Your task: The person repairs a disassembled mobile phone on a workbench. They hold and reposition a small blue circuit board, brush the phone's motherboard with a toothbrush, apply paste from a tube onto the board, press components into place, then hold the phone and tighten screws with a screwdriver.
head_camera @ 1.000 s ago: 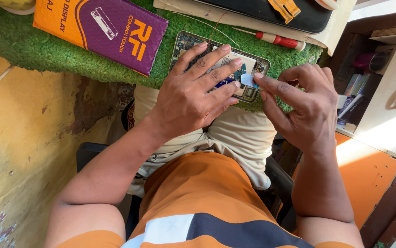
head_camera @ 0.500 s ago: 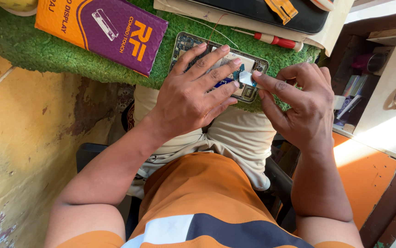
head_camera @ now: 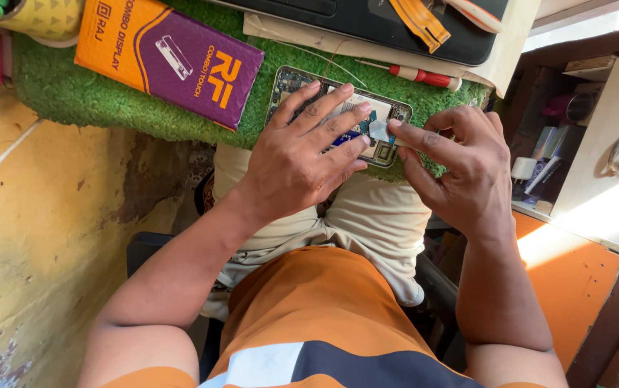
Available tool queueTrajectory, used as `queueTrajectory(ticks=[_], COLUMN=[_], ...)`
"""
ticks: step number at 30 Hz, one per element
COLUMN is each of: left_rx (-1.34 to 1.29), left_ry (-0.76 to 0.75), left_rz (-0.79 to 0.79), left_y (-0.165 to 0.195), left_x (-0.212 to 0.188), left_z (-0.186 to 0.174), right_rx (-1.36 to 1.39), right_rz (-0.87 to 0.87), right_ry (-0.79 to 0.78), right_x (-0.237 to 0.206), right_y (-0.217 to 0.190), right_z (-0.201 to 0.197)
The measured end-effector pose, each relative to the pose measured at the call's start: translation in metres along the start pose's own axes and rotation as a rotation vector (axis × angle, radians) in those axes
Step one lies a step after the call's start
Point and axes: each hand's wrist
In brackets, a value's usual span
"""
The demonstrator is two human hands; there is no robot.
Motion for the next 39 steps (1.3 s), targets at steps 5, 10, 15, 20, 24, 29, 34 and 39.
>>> queueTrajectory(ticks=[5, 10, 15, 20, 24, 29, 34, 39], left_rx=[0.005, 0.006, -0.003, -0.001, 0.002, 0.038, 0.070, 0.079], left_ry=[-0.009, -0.009, -0.007, -0.009, 0.000, 0.021, 0.039, 0.047], left_rz=[0.005, 0.004, -0.001, -0.003, -0.004, 0.013, 0.027, 0.032], left_y=[-0.0008, -0.0006, -0.0003, -0.0006, -0.0001, 0.0002, 0.0014, 0.0019], left_x=[0.0009, 0.0008, 0.0005, -0.0004, -0.0014, -0.0028, -0.0030, -0.0032], left_z=[-0.0018, -0.0023, -0.0008, -0.0001, 0.0008, 0.0009, 0.0008, 0.0015], right_rx=[0.042, 0.038, 0.040, 0.041, 0.070, 0.048, 0.063, 0.088], right_rz=[-0.003, 0.000, -0.011, -0.013, 0.007, 0.008, -0.014, 0.002], right_ry=[-0.003, -0.008, -0.005, 0.005, 0.027, 0.027, 0.009, -0.016], right_x=[-0.0010, -0.0010, -0.0004, -0.0012, -0.0020, -0.0021, -0.0015, -0.0021], right_y=[0.0034, 0.0036, 0.0036, 0.0045, 0.0059, 0.0068, 0.0069, 0.0045], right_z=[-0.0007, 0.0008, 0.0013, 0.0017, 0.0010, 0.0000, -0.0007, 0.0007])
Point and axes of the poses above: each hand's wrist, its own x-axis towards the middle knuckle, its own z-axis out of the palm, y = z × x, and after that the axes turned 10 degrees about z, right-handed
